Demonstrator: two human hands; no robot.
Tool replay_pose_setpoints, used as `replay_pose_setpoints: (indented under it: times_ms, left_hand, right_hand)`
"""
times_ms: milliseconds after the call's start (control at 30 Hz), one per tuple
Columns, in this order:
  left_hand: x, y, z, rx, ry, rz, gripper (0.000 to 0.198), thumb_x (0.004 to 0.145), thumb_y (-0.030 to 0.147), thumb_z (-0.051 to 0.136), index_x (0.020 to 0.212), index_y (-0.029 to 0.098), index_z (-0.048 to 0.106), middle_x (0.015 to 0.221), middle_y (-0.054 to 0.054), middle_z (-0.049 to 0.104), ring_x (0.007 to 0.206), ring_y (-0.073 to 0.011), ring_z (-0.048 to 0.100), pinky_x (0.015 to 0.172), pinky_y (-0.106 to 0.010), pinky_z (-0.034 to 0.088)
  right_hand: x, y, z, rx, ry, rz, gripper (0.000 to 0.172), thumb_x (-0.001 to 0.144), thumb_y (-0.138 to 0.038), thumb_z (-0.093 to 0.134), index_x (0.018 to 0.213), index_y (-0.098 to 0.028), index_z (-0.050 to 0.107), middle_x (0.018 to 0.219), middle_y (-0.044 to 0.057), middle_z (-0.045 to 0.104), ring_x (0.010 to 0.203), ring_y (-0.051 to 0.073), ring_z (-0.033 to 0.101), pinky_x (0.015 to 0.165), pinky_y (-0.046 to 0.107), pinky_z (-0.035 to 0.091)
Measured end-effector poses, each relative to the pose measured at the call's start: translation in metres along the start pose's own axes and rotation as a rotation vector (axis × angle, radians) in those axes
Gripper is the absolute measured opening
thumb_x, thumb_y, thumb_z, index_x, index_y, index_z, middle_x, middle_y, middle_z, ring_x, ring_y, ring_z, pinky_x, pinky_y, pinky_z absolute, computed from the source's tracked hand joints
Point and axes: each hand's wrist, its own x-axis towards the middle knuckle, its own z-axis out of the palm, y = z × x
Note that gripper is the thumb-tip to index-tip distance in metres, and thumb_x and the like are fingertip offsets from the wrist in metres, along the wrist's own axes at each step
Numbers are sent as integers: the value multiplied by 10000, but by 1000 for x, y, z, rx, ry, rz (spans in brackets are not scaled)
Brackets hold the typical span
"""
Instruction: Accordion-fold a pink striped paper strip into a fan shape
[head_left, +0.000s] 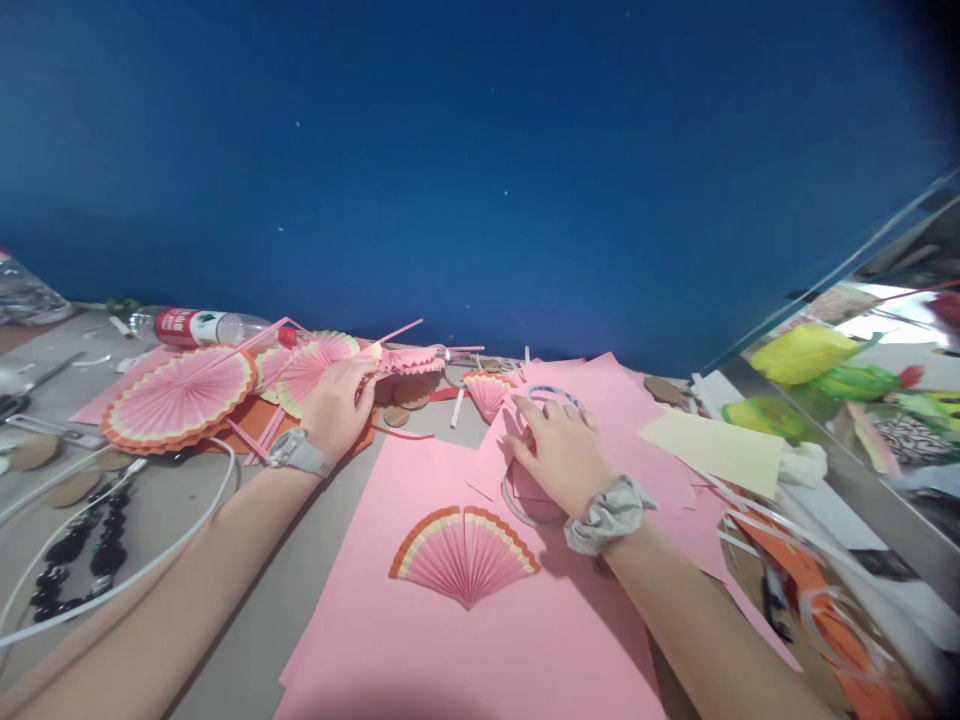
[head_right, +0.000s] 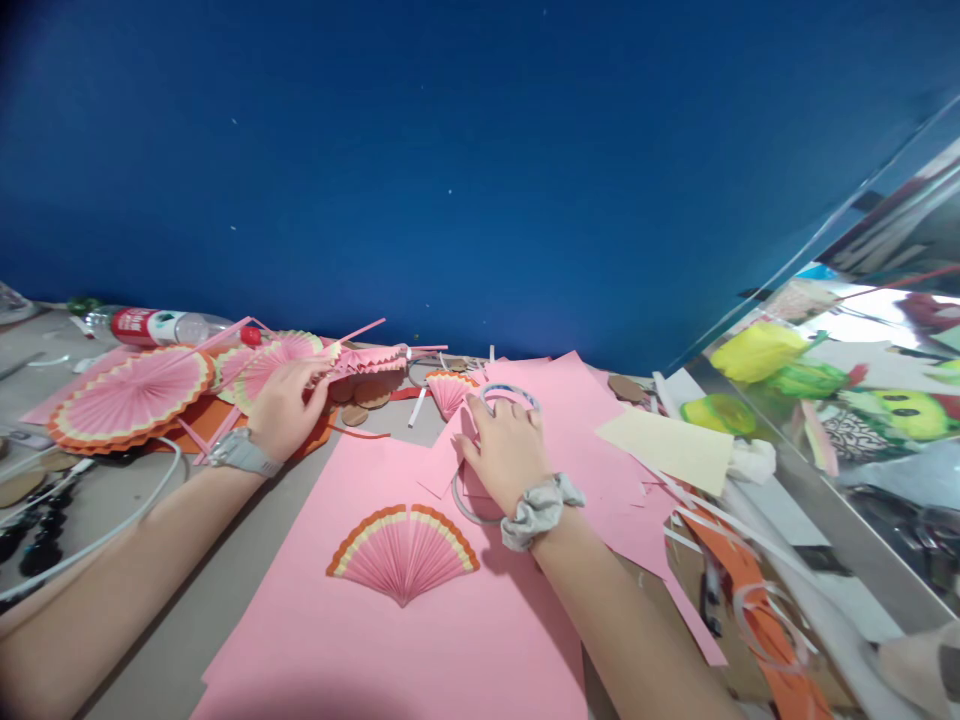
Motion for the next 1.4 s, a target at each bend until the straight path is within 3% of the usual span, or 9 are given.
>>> replay_pose_setpoints:
  times_ms: [133,267,400,600,800,967,1067,1233,1400]
  left_hand:
    - [-1,1,-2,-21,85,-64,212,882,209,397,1038,177,536,1089,-73,590,1067,-203,516,960,-357,393]
    - [0,1,-2,-23,114,-93,179,865,228,433,984,187,560,1076,-72,573,1072,-211,507,973,-370,379]
    - [0,0,-1,-17,113,-92,164,843,237,466,937,182,589,1057,-74,555,1067,-215,495,975,-369,367]
    - [-2,-2,3,-9,84,-74,163,835,239,474,914,180,604,1065,-77,550,1044,-219,490,967,-377,366]
    - [-3,2,2,10,16,-51,180,838,251,469,920,192,618,1080,-81,541,1066,-237,474,977,-405,354]
    - [-3,7,1,16,-56,-21,213,833,252,468,958,196,631,1109,-83,530,1099,-246,459,996,-409,338]
    - [-3,7,2,20,-74,-21,223,831,255,468,968,194,634,1109,-87,526,1099,-256,455,993,-425,335]
    - [-3,7,2,16,-84,-20,215,834,259,468,954,192,632,1101,-91,528,1099,-252,450,990,-420,337]
    - [-3,8,1,3,-78,-29,199,833,244,468,948,201,624,1135,-80,518,1109,-245,449,993,-414,333]
  right_hand:
    - [0,-4,1,-28,-40,-91,339,886,-303,403,1204,-286,517,958,96,548,896,251,498,789,363,279]
    - [1,-10,1,-39,-64,-144,269,871,-376,436,1022,-244,615,962,85,534,915,234,482,803,337,283]
    - [2,-1,-4,-96,-40,-67,308,845,-426,460,966,-187,612,958,106,525,934,266,455,818,367,283]
    - [1,18,-14,-188,-1,108,222,822,-203,437,942,-122,606,913,147,528,884,288,456,782,409,277]
    - [2,2,-4,-137,17,80,408,829,-492,434,983,-151,595,950,122,529,908,271,449,806,389,292]
    - [6,-9,8,-99,20,90,292,822,-353,455,890,-125,624,917,138,551,916,277,461,812,392,294]
    - [9,0,2,-64,40,126,253,813,-282,442,904,-136,628,941,140,552,906,274,477,806,395,302]
    - [13,31,-22,44,106,238,268,822,-352,412,867,-200,629,953,103,539,859,253,505,778,399,339]
    - [14,67,-38,560,268,389,234,762,-383,505,806,-178,609,763,42,528,679,178,489,678,330,391]
